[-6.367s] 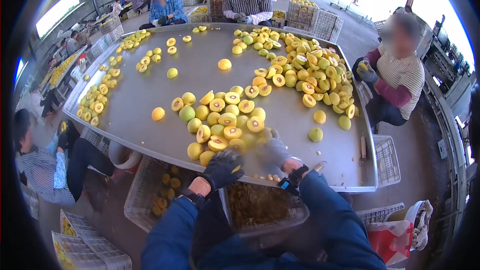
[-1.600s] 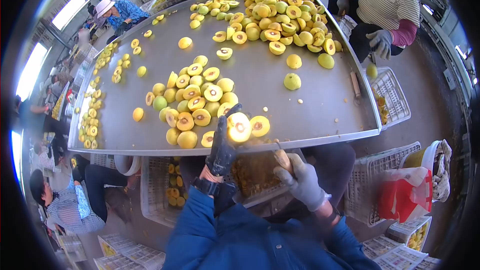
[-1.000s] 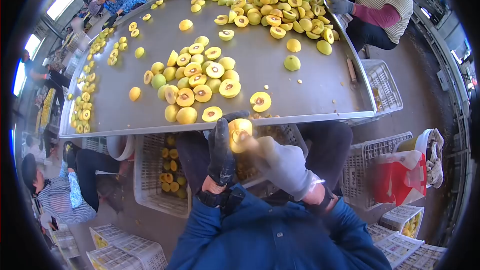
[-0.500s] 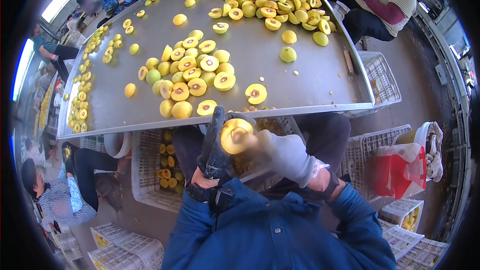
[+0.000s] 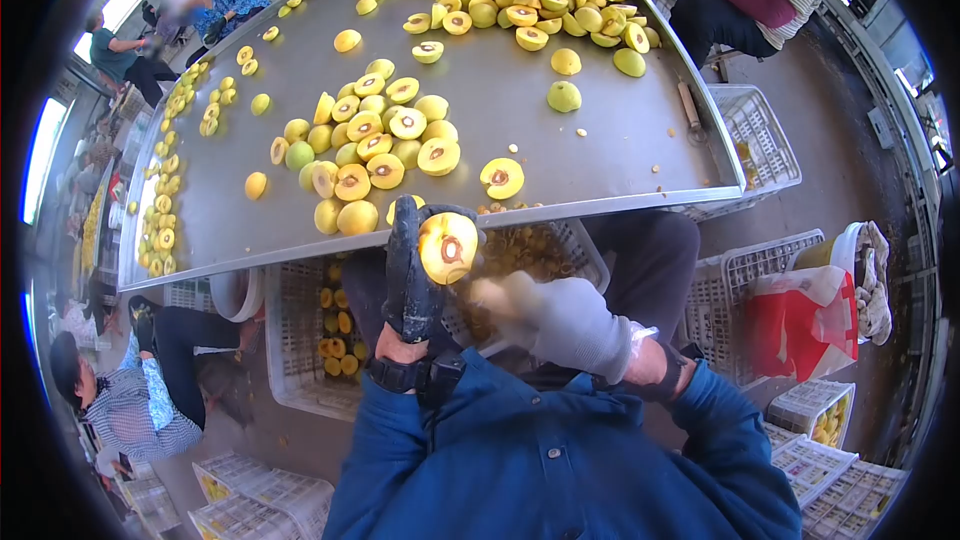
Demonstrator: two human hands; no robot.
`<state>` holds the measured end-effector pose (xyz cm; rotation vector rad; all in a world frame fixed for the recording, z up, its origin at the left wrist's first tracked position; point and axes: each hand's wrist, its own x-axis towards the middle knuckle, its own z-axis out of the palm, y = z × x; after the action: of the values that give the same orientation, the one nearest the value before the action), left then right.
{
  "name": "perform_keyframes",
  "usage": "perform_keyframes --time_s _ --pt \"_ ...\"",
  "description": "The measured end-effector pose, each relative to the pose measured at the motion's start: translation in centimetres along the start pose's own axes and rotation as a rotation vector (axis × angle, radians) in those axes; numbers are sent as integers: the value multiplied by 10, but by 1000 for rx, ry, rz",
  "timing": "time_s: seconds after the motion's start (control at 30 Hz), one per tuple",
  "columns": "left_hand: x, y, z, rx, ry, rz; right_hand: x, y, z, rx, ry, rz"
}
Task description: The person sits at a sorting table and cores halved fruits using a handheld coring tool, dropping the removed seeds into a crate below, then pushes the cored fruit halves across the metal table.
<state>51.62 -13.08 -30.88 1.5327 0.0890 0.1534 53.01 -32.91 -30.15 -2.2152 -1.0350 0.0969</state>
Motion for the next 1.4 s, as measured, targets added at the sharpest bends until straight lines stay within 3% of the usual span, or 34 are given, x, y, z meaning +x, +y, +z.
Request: perform_keyframes --time_s 0.13,0.33,0.43,0.53,0.63,0.7,0.87,0.93,1.0,1.07,1.13,1.2,1.27,1.37,1.4 --pt "1 10 -2 126 -49 51 12 -8 -3 -87 197 41" --pt "5 3 3 126 -96 71 3 -2 8 -200 169 15" --pt "-14 -10 -12 261 -96 121 6 -4 6 -223 168 13" --pt "-38 -30 -32 421 -79 190 7 10 18 -398 192 -128" --pt "-48 -44 -47 534 -80 234 12 14 20 -307 113 -52" --pt "-52 -51 -55 584 -98 241 6 29 32 -250 106 -151" --pt "-60 -46 -81 693 -210 155 3 42 35 -211 -19 -152" --pt "-65 -55 -87 369 -162 -15 4 39 33 -162 -101 -67" --pt "-71 -94 -109 51 -124 -253 4 44 43 -20 -112 -76" --pt "-70 -73 -93 176 -109 -134 8 36 42 244 -82 64" --pt "-59 -42 -54 199 -9 -2 8 15 41 629 -1 350" --pt "-26 -1 20 119 181 120 9 8 56 955 -17 447" --pt "-15 -1 30 90 259 171 3 0 65 1145 -2 451" --pt "-7 -17 18 80 217 160 0 3 56 277 49 233" --pt "-5 -15 19 51 228 146 1 7 59 281 72 210"
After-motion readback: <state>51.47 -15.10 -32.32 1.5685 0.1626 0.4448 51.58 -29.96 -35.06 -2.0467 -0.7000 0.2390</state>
